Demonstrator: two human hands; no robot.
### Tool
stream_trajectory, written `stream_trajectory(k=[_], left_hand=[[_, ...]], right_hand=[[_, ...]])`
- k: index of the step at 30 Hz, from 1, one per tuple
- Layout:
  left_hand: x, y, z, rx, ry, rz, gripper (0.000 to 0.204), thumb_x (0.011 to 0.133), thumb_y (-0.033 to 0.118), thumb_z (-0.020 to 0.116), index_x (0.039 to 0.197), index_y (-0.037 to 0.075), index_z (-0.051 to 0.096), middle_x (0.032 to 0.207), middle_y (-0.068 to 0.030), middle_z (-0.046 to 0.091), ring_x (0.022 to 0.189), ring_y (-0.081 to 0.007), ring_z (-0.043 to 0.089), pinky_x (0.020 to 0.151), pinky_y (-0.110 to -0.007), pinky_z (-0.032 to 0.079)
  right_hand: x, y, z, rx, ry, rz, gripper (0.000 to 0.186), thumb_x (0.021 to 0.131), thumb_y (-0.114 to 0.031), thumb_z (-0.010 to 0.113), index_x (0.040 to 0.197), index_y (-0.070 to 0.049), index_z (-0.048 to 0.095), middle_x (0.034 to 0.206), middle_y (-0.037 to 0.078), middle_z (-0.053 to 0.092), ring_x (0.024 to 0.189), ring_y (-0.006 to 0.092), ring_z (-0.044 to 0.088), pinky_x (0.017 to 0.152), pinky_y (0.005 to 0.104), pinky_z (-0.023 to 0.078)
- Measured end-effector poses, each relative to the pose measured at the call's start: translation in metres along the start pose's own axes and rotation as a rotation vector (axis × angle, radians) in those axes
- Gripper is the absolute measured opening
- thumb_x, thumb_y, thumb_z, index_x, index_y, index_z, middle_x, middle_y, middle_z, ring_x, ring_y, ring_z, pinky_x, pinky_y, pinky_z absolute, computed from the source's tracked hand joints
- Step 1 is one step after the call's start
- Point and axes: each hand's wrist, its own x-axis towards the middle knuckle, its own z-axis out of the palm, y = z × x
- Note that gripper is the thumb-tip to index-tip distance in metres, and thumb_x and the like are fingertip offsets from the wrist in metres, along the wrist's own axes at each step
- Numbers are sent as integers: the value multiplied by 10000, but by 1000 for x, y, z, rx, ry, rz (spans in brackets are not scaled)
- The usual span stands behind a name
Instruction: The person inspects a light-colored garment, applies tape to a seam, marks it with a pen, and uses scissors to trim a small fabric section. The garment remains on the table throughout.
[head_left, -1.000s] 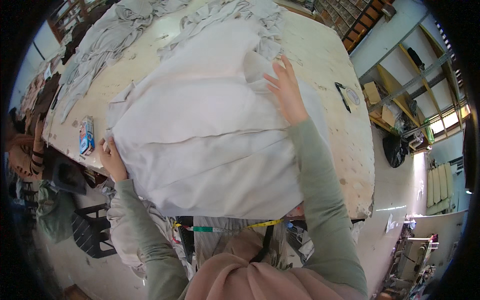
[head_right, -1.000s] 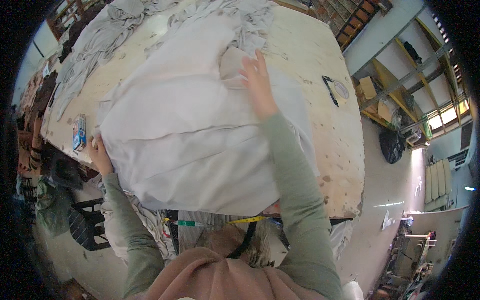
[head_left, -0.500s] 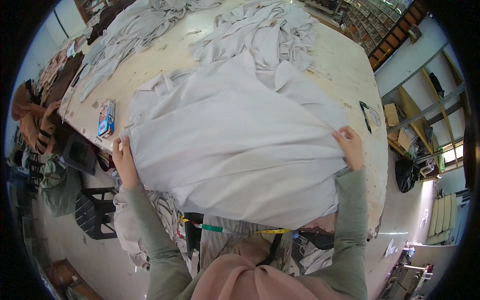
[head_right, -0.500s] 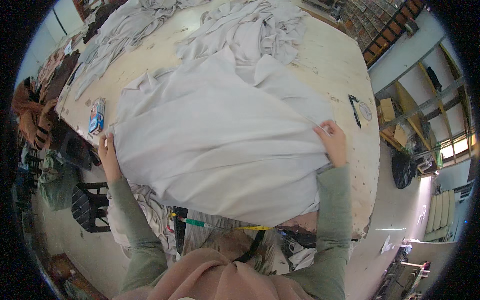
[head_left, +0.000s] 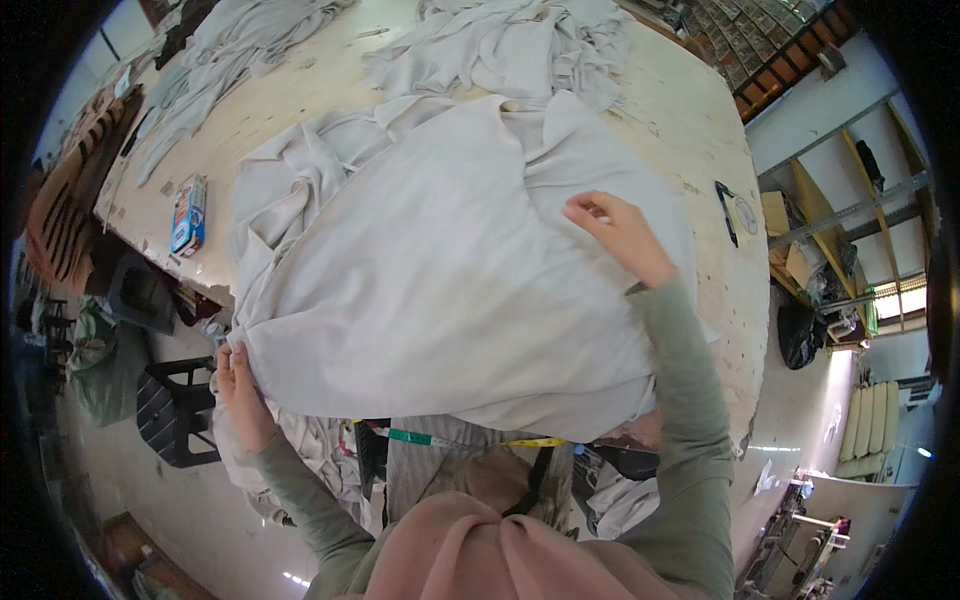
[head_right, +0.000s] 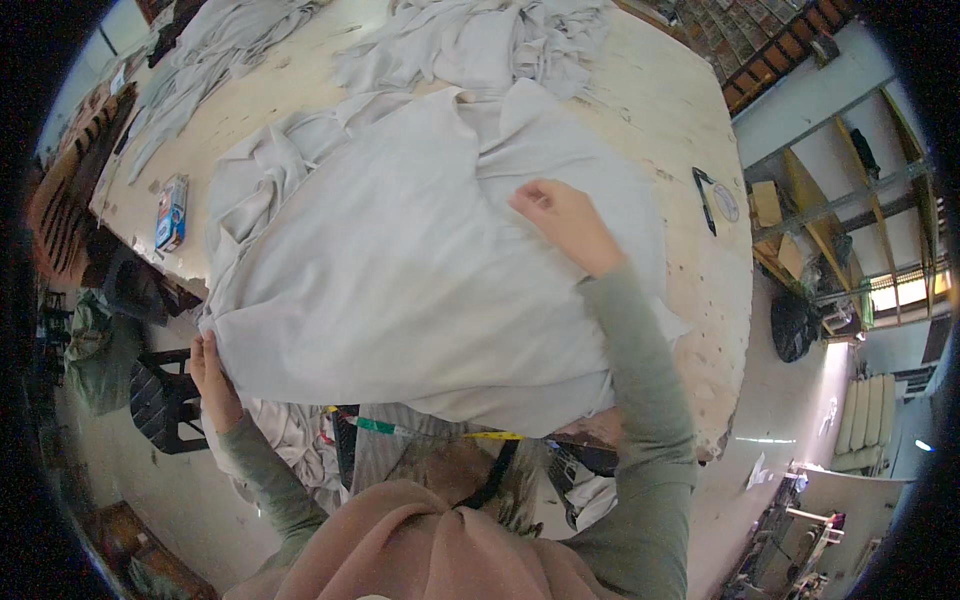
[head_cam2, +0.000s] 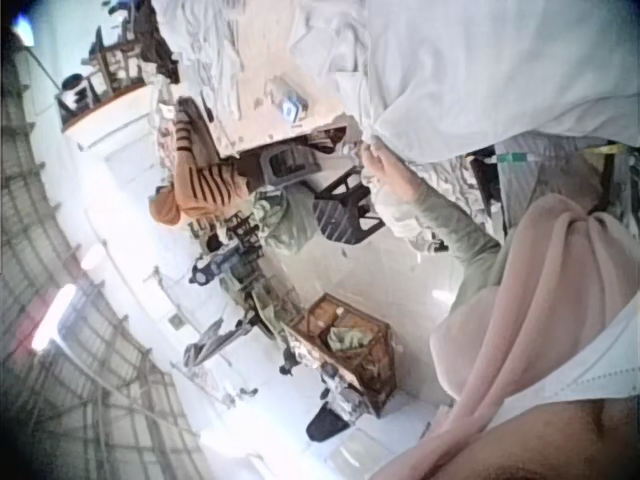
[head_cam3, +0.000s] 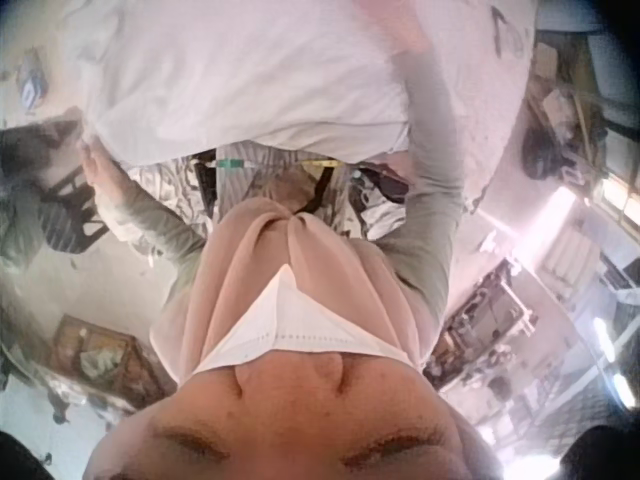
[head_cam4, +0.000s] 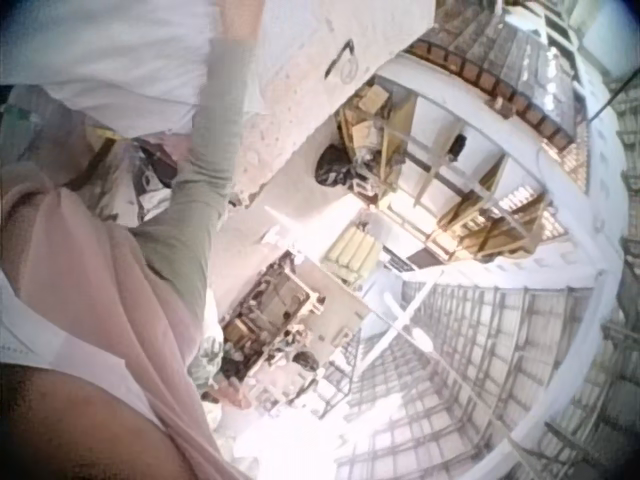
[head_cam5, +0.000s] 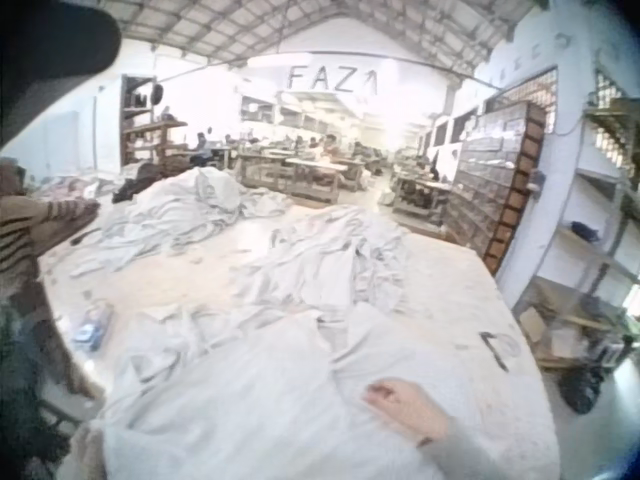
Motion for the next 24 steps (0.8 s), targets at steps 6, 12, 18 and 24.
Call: stream_trajectory(k=[6,12,18,24], left_hand=[[-5,4,4,73,131,31,156,954,243,553,913,93,568,676,126,407,558,19,292,469,-192,192],[-13,4,11,-55,72,9,141,942,209,584,867,91,562,634,120,400,532,18,269,462,-190,164],[-15,-11,5,-69,-24,-114,132,927,198,604,883,82,560,668,97,473,563,17,326,494,-173,215],[-5,10,34,775,186,402,268,887,66,571,1134,-8,496,1033,-118,551,923,-234,538,840,-330,425]], right_hand=[[34,3,83,-122,273,-137,324,895,-325,611,943,-5,597,793,68,621,703,131,531,660,282,438],[22,6,55,362,280,109,244,923,-282,593,928,-38,589,641,-13,558,573,43,413,529,211,333],[3,22,41,292,316,137,247,904,-265,612,889,-20,591,666,16,597,606,70,474,567,231,378],[-12,30,46,429,154,97,233,883,-202,636,975,10,603,798,11,609,731,67,516,661,210,409]])
